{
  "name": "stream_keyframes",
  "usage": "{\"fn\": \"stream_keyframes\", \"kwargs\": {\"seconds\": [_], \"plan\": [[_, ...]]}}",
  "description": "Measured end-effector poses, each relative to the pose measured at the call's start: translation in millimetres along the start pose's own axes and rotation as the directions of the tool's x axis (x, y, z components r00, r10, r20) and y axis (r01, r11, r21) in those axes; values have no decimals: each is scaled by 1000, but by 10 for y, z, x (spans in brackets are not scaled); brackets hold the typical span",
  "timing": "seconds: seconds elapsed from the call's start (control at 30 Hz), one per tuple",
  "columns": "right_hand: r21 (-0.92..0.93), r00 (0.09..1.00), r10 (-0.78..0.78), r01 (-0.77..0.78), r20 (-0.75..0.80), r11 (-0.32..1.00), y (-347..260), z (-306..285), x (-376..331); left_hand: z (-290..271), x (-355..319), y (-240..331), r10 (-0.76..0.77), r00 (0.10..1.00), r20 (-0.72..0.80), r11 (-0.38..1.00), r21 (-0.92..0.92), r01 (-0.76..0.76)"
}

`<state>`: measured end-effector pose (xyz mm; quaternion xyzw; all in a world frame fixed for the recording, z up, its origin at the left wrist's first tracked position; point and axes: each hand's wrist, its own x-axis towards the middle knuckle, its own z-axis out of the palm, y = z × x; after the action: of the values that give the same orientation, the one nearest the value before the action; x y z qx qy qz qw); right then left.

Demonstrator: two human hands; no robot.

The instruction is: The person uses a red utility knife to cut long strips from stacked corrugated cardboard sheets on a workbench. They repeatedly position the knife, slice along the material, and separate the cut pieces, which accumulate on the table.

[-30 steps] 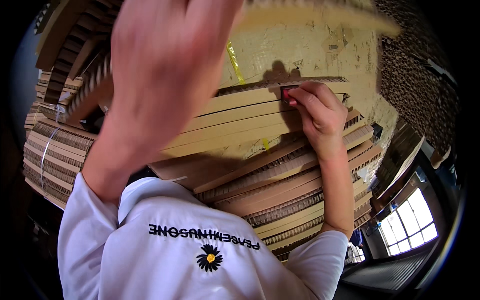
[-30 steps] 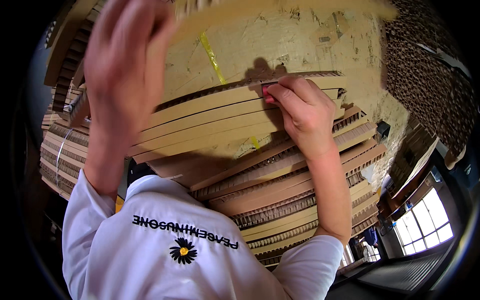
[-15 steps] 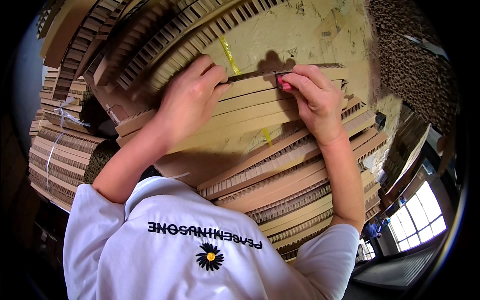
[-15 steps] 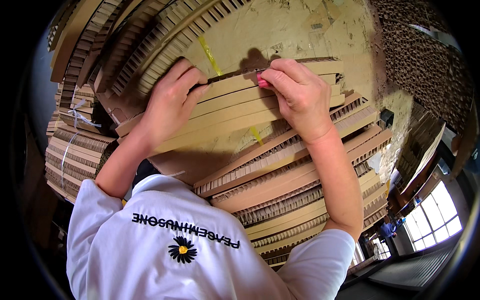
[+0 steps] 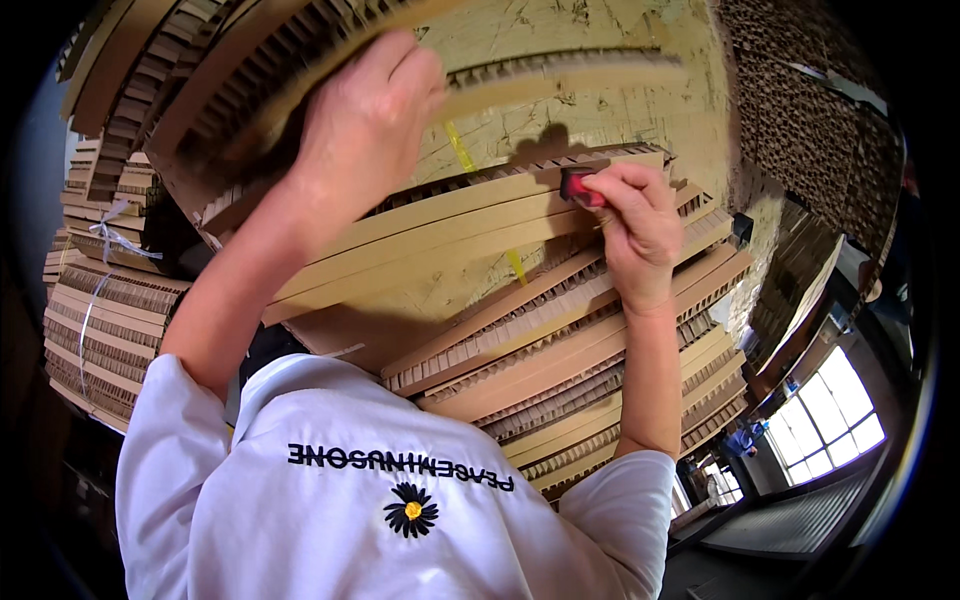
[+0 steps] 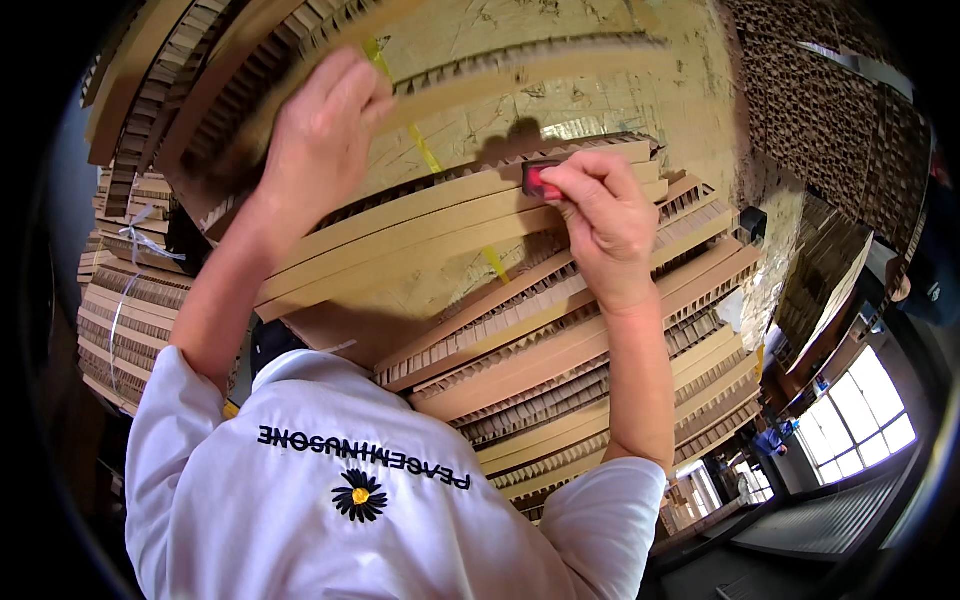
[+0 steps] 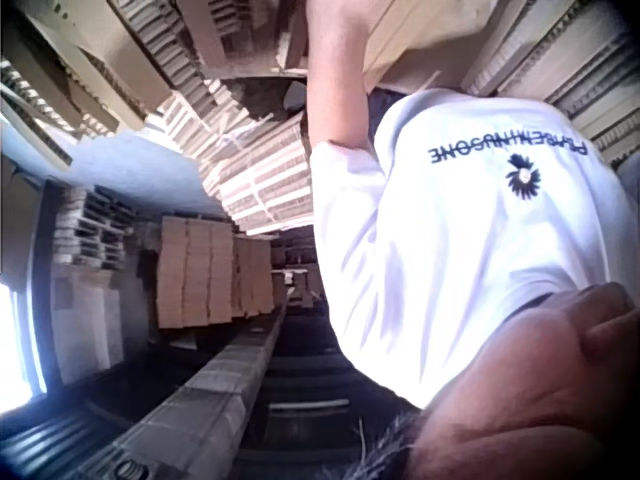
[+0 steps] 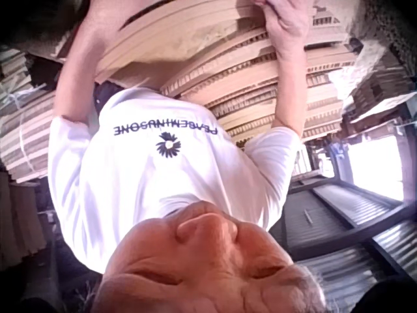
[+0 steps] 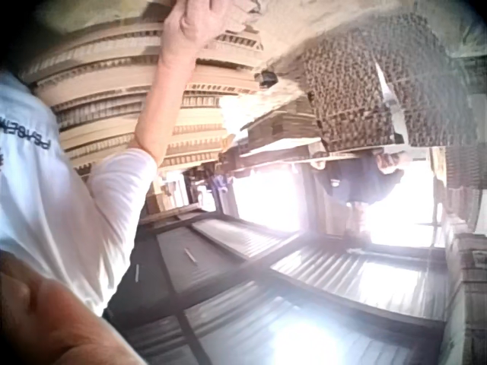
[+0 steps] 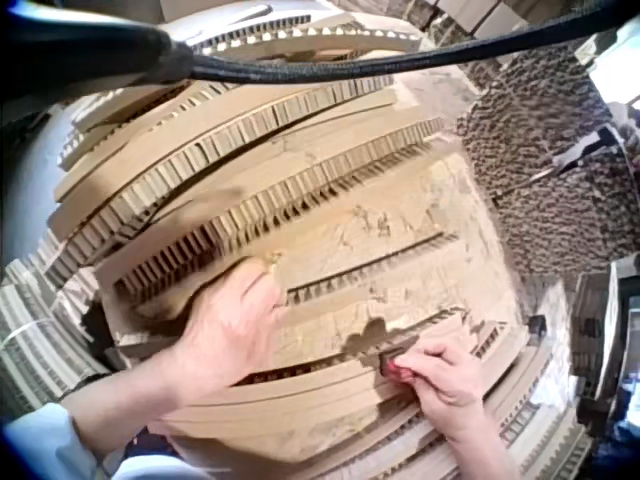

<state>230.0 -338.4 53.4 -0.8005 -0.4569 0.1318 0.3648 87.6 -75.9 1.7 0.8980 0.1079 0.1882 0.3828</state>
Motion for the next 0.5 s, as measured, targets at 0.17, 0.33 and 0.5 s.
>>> {"fn": "stream_keyframes", "kwargs": {"seconds": [0.17, 0.33, 0.5], "plan": [[-29, 998, -53, 54, 39, 998, -2, 75, 89, 23, 59, 43, 99, 982, -158, 991, 104, -83], [-75, 993, -15, 24, 115, 997, 16, 38, 46, 17, -400, 248, -15, 991, 134, 998, -60, 23], [-102, 993, -47, 58, 108, 993, 7, 47, 67, 131, -539, 218, -89, 973, 212, 992, -65, 105]]}}
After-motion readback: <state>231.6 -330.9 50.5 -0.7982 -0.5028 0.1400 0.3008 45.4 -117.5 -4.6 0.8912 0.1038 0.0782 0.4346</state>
